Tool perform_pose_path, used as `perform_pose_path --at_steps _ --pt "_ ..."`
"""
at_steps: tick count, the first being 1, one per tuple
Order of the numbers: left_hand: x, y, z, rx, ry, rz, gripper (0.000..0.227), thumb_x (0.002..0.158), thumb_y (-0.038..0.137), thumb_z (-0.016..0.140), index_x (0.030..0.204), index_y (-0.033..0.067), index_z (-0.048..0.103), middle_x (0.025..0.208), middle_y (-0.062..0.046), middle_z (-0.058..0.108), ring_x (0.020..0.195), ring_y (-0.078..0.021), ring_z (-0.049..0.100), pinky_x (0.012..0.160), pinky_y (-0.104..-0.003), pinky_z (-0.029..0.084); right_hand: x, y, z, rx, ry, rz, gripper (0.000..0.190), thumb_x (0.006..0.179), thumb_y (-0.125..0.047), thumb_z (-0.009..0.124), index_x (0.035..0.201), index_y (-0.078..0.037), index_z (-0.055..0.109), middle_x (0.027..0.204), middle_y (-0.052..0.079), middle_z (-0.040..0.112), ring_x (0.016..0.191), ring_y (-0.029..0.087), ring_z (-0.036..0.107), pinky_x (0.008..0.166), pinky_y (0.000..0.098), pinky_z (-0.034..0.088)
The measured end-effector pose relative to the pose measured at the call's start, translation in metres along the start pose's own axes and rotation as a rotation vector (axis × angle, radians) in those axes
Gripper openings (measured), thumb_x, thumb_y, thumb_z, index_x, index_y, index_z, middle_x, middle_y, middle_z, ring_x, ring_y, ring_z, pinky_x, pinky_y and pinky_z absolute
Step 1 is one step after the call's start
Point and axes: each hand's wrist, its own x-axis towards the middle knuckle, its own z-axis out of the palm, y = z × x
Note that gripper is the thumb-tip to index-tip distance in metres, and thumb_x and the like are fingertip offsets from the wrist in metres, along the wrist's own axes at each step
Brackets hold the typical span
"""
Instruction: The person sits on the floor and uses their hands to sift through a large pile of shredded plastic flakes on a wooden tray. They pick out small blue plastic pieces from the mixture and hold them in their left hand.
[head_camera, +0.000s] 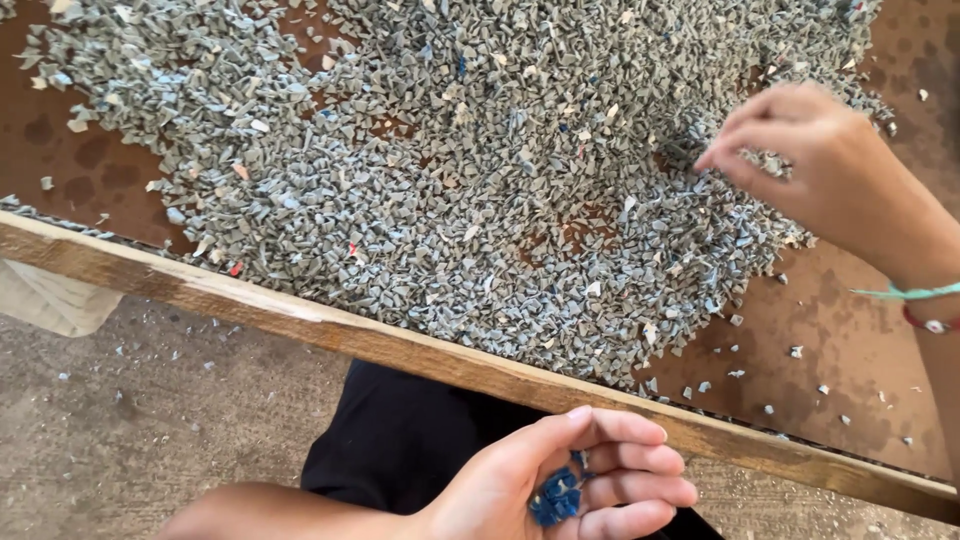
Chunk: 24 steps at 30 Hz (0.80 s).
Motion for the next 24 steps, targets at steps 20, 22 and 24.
perform_pose_path --at_steps 20,22,24 --pt "0.016 -0.005 -0.010 0.031 -0.121 0.013 0.048 0.112 0.037 0.040 0.134 -0.0012 0.059 0.137 -0.023 0.062 0.137 -0.0395 0.057 0.123 -0.042 0.046 -0.030 -0.036 0.011 0.076 -0.198 -0.094 0.017 0.087 -0.025 0.074 0.100 -0.014 0.074 0.103 0.000 0.070 0.093 0.020 0.065 0.082 0.0361 0.056" --pt "0.016 -0.005 -0.009 0.022 -0.111 0.012 0.048 0.112 0.036 0.041 0.134 -0.0021 0.059 0.136 -0.024 0.063 0.136 -0.0399 0.058 0.122 -0.042 0.046 -0.030 -0.040 0.010 0.035 -0.201 -0.096 0.017 0.088 -0.027 0.073 0.099 -0.014 0.073 0.102 0.000 0.069 0.092 0.021 0.064 0.081 0.0366 0.056" --pt "0.016 -0.005 -0.007 0.013 -0.101 0.013 0.047 0.111 0.035 0.041 0.133 -0.0030 0.059 0.135 -0.024 0.063 0.135 -0.0403 0.058 0.122 -0.043 0.046 -0.029 -0.043 0.010 -0.006 -0.204 -0.100 0.017 0.089 -0.028 0.073 0.099 -0.015 0.072 0.102 0.000 0.068 0.090 0.021 0.063 0.079 0.0372 0.056"
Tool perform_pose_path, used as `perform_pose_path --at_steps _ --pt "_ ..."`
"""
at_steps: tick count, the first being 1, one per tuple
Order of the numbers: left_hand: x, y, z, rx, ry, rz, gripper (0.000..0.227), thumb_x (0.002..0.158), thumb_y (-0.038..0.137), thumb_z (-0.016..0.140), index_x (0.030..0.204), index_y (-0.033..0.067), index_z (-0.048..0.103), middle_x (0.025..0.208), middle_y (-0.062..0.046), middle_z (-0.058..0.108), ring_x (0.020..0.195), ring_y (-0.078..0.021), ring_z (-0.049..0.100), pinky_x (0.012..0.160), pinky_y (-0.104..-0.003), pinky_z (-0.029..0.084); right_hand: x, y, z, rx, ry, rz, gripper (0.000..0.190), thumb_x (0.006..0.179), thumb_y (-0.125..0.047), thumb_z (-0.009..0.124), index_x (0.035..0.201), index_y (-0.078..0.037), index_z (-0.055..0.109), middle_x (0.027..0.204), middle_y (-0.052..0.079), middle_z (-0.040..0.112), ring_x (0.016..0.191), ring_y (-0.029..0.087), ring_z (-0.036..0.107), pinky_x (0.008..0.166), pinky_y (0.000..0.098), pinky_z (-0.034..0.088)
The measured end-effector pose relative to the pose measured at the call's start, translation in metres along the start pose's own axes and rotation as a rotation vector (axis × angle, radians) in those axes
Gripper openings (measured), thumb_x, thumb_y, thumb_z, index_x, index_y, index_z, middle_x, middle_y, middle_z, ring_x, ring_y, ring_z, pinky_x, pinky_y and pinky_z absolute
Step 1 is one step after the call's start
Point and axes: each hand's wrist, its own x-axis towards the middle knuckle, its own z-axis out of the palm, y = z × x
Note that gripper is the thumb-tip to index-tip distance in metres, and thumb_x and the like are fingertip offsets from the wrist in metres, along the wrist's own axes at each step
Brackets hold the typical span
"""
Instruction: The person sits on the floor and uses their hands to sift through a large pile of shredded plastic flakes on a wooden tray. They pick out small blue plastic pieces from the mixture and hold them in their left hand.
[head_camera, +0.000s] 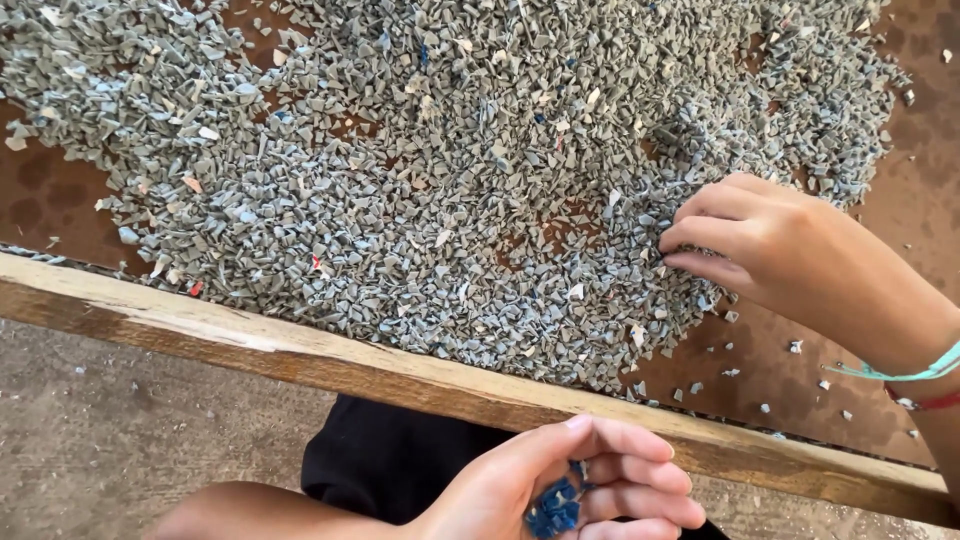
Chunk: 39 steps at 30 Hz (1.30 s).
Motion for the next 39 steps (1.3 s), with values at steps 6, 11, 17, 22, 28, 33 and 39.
perform_pose_path --at_steps 6,11,17,22,28,33,39 --pt "0.000 0.002 0.004 -0.042 0.059 -0.035 0.047 0.111 0.033 0.042 0.132 -0.0048 0.060 0.135 -0.026 0.063 0.135 -0.0408 0.058 0.121 -0.043 0.046 0.001 0.006 -0.001 0.026 -0.028 0.009 0.013 0.090 -0.024 0.073 0.096 -0.014 0.068 0.094 0.000 0.067 0.088 0.021 0.061 0.083 0.0362 0.054" --pt "-0.001 0.002 0.008 -0.019 0.020 0.000 0.047 0.109 0.035 0.044 0.133 -0.0022 0.058 0.138 -0.025 0.062 0.136 -0.0395 0.058 0.121 -0.043 0.047 0.001 0.004 -0.023 0.231 0.082 0.039 0.007 0.089 -0.015 0.073 0.093 -0.012 0.068 0.093 0.001 0.071 0.090 0.016 0.066 0.091 0.0320 0.054" --pt "0.017 0.001 0.015 -0.007 -0.023 0.032 0.057 0.107 0.036 0.047 0.152 0.0010 0.049 0.153 -0.016 0.055 0.141 -0.0312 0.054 0.120 -0.038 0.046 -0.029 -0.045 -0.033 0.346 -0.121 -0.540 0.041 0.103 -0.034 0.042 0.069 -0.031 0.064 0.069 -0.008 0.061 0.064 0.017 0.059 0.083 0.0427 0.047" --pt "0.042 -0.010 -0.020 0.069 0.078 0.026 0.042 0.113 0.037 0.047 0.143 0.0130 0.063 0.133 -0.001 0.067 0.118 -0.0093 0.063 0.096 -0.025 0.054 -0.026 -0.105 -0.047 0.417 -0.192 -0.184 0.027 0.101 -0.048 0.057 0.100 -0.031 0.077 0.100 -0.017 0.076 0.092 0.008 0.070 0.093 0.0358 0.047" --pt "0.006 0.012 0.021 -0.052 -0.026 0.022 0.045 0.117 0.033 0.042 0.140 -0.0043 0.053 0.148 -0.026 0.056 0.139 -0.0346 0.055 0.123 -0.039 0.045 0.026 -0.027 -0.022 0.178 0.184 -0.247 0.027 0.095 -0.034 0.063 0.112 -0.015 0.072 0.107 0.000 0.074 0.095 0.019 0.069 0.083 0.0339 0.057" --pt "-0.018 0.030 0.027 -0.035 -0.026 0.067 0.045 0.113 0.033 0.045 0.135 -0.0046 0.055 0.144 -0.026 0.058 0.139 -0.0372 0.055 0.124 -0.040 0.044 0.102 -0.016 -0.005 -0.119 0.286 -0.129 0.023 0.091 -0.016 0.077 0.111 -0.005 0.073 0.105 0.010 0.074 0.095 0.022 0.065 0.092 0.0348 0.056" --pt "-0.040 0.055 0.033 -0.047 0.027 0.088 0.043 0.110 0.032 0.047 0.134 -0.0025 0.057 0.141 -0.022 0.062 0.136 -0.0334 0.059 0.122 -0.040 0.046 0.123 -0.017 0.000 -0.069 0.317 -0.074 0.014 0.097 -0.008 0.076 0.106 0.001 0.070 0.101 0.015 0.069 0.095 0.031 0.063 0.092 0.0428 0.052"
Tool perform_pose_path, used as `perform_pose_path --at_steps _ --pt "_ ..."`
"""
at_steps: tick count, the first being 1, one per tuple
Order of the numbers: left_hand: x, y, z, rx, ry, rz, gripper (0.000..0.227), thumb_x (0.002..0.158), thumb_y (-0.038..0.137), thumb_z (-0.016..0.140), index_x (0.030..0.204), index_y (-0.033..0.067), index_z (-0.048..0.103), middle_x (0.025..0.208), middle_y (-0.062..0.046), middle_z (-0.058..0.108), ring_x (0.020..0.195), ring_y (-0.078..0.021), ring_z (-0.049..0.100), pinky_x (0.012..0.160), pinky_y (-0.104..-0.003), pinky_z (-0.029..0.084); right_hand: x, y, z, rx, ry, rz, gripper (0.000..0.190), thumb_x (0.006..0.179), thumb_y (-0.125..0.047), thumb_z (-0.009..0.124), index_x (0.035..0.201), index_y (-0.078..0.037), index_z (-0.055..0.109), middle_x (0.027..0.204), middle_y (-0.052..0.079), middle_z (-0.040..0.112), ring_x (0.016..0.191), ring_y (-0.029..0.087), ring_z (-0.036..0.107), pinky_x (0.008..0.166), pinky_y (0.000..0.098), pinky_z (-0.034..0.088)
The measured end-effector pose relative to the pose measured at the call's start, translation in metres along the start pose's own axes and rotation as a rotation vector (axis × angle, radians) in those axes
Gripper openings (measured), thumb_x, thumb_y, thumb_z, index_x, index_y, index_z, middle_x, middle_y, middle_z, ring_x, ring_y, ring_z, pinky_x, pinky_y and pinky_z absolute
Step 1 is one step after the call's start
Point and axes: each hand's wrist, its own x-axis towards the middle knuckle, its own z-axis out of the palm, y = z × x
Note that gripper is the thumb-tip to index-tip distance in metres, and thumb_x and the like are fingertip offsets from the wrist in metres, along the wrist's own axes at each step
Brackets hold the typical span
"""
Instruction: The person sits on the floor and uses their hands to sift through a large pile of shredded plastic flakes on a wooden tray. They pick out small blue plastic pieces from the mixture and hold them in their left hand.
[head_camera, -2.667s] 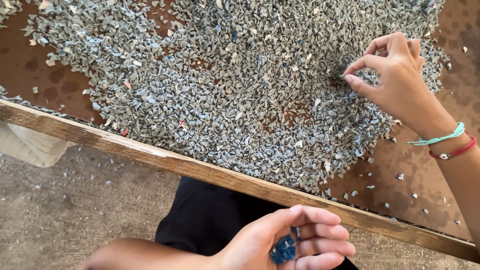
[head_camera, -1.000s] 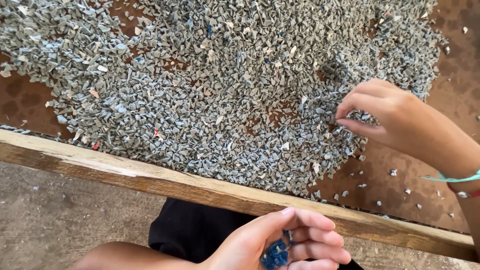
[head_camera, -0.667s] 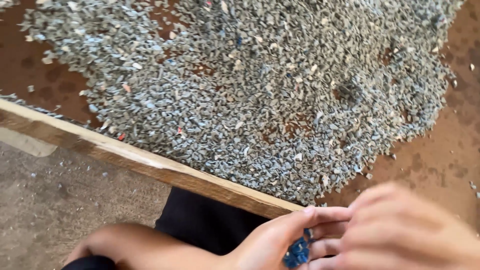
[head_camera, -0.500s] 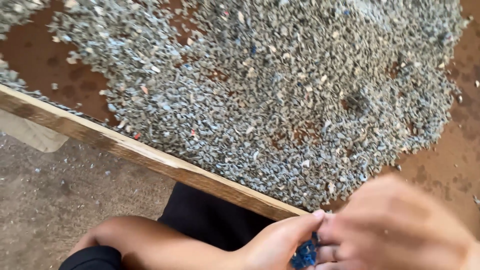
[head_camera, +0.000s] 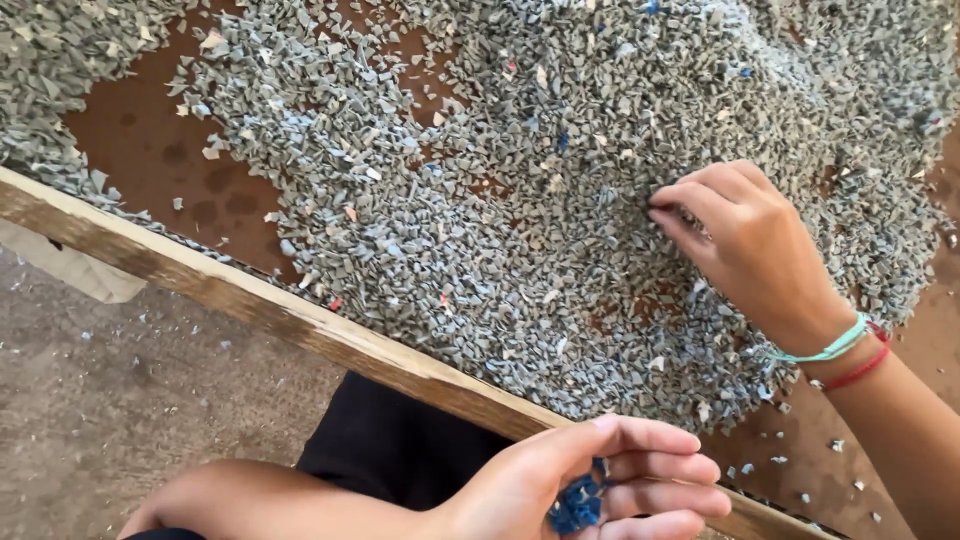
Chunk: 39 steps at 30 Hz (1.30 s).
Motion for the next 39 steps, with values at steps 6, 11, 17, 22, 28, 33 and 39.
perform_pose_path --at_steps 6,11,17,22,28,33,39 --pt "-0.013 0.023 0.013 0.008 0.038 -0.046 0.042 0.111 0.032 0.044 0.132 -0.0009 0.059 0.141 -0.021 0.063 0.136 -0.0344 0.059 0.119 -0.039 0.048 0.003 -0.004 -0.004 0.027 -0.073 0.103 0.022 0.094 -0.005 0.074 0.115 0.003 0.069 0.107 0.018 0.069 0.102 0.032 0.063 0.092 0.0429 0.054" --pt "-0.018 0.035 0.015 0.044 0.065 -0.091 0.040 0.112 0.030 0.045 0.131 -0.0015 0.060 0.138 -0.020 0.064 0.134 -0.0340 0.061 0.117 -0.039 0.050 0.006 -0.004 0.001 -0.006 -0.065 0.116 0.020 0.093 -0.005 0.077 0.111 0.001 0.071 0.102 0.015 0.068 0.098 0.031 0.063 0.089 0.0419 0.056" --pt "-0.016 0.049 0.009 0.031 0.011 -0.102 0.038 0.115 0.029 0.042 0.132 -0.0004 0.060 0.139 -0.019 0.064 0.132 -0.0332 0.061 0.114 -0.037 0.052 0.006 -0.012 -0.012 0.006 -0.010 0.165 0.017 0.092 -0.010 0.081 0.106 -0.002 0.075 0.104 0.015 0.073 0.098 0.027 0.065 0.097 0.0419 0.051" --pt "-0.005 0.059 0.007 -0.089 0.111 -0.079 0.037 0.111 0.024 0.048 0.134 -0.0015 0.063 0.135 -0.017 0.068 0.128 -0.0342 0.064 0.100 -0.033 0.059 -0.004 -0.052 -0.060 0.063 0.091 0.299 0.007 0.100 -0.007 0.077 0.104 -0.002 0.074 0.106 0.012 0.076 0.101 0.024 0.070 0.095 0.0376 0.054" --pt "0.004 0.064 -0.001 -0.056 0.159 -0.127 0.034 0.109 0.022 0.050 0.132 0.0037 0.067 0.127 -0.011 0.070 0.117 -0.0203 0.065 0.094 -0.028 0.059 -0.016 -0.124 -0.083 0.133 -0.298 -0.045 0.026 0.094 -0.037 0.054 0.112 -0.032 0.072 0.101 -0.011 0.070 0.089 0.018 0.065 0.079 0.0440 0.051" --pt "0.005 0.065 -0.003 -0.214 0.223 -0.165 0.026 0.110 0.018 0.055 0.122 -0.0025 0.067 0.124 -0.025 0.072 0.103 -0.0337 0.072 0.096 -0.042 0.062 -0.005 -0.095 -0.070 0.310 -0.358 0.178 0.040 0.084 -0.059 0.068 0.115 -0.036 0.075 0.101 -0.014 0.081 0.080 0.008 0.078 0.070 0.0312 0.057" --pt "-0.023 0.085 0.010 -0.052 0.091 -0.200 0.036 0.111 0.025 0.049 0.133 -0.0017 0.061 0.136 -0.020 0.066 0.128 -0.0331 0.064 0.112 -0.037 0.053 0.031 -0.061 0.013 0.053 -0.148 0.132 0.051 0.094 -0.005 0.059 0.143 0.005 0.051 0.153 0.021 0.051 0.148 0.035 0.042 0.129 0.0482 0.028"
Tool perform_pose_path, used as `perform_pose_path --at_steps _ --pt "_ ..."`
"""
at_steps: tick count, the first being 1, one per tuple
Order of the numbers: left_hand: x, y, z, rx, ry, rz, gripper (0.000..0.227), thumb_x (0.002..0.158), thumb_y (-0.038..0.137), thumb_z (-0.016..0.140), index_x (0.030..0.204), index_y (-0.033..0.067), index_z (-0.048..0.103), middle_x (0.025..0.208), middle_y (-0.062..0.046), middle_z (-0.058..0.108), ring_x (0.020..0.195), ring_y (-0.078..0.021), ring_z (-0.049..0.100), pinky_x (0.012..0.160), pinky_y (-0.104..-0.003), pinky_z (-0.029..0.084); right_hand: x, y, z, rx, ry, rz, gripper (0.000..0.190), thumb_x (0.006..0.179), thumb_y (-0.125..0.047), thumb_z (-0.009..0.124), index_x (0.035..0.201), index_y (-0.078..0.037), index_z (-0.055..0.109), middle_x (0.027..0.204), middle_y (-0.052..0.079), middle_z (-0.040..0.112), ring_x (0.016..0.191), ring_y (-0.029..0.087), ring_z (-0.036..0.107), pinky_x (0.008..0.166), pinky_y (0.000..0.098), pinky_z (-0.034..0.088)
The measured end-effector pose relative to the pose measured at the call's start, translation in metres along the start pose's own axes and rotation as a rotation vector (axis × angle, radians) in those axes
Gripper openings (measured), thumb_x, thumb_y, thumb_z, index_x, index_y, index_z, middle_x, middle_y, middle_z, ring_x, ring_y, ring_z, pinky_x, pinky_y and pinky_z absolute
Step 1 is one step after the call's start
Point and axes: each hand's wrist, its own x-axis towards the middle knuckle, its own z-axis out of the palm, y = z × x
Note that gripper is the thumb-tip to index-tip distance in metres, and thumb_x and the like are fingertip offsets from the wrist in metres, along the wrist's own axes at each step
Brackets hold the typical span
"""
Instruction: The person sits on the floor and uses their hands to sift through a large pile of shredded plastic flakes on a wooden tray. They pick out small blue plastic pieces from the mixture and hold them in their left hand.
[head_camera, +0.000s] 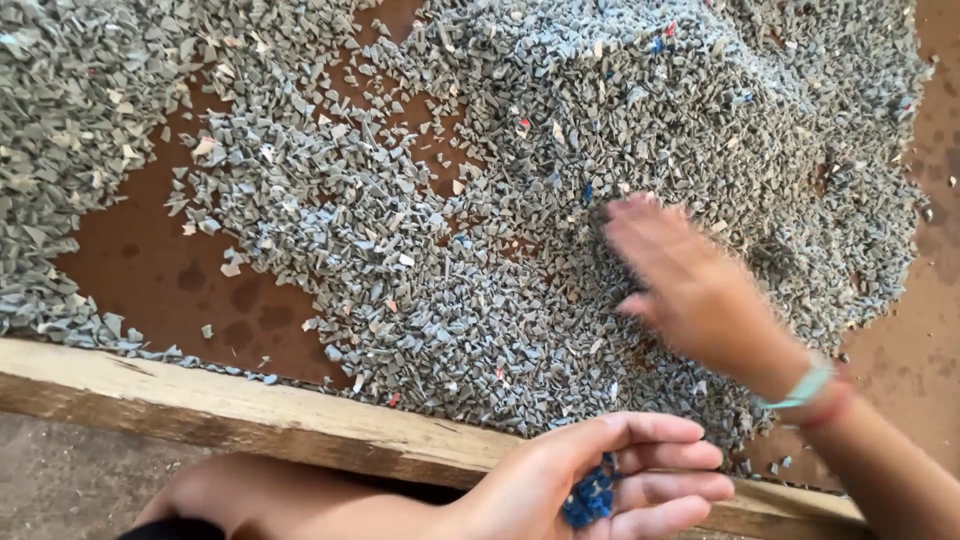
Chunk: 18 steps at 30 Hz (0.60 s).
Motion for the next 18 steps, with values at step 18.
perform_pose_path --at_steps 18 --pt "0.004 -0.003 -0.012 0.023 -0.070 -0.018 0.041 0.113 0.030 0.046 0.135 -0.0025 0.057 0.141 -0.023 0.062 0.131 -0.0299 0.061 0.121 -0.040 0.047 -0.038 -0.012 0.006 -0.016 -0.286 -0.346 0.065 0.101 -0.036 0.042 0.159 -0.011 0.028 0.169 0.008 0.026 0.156 0.023 0.024 0.129 0.0431 0.017"
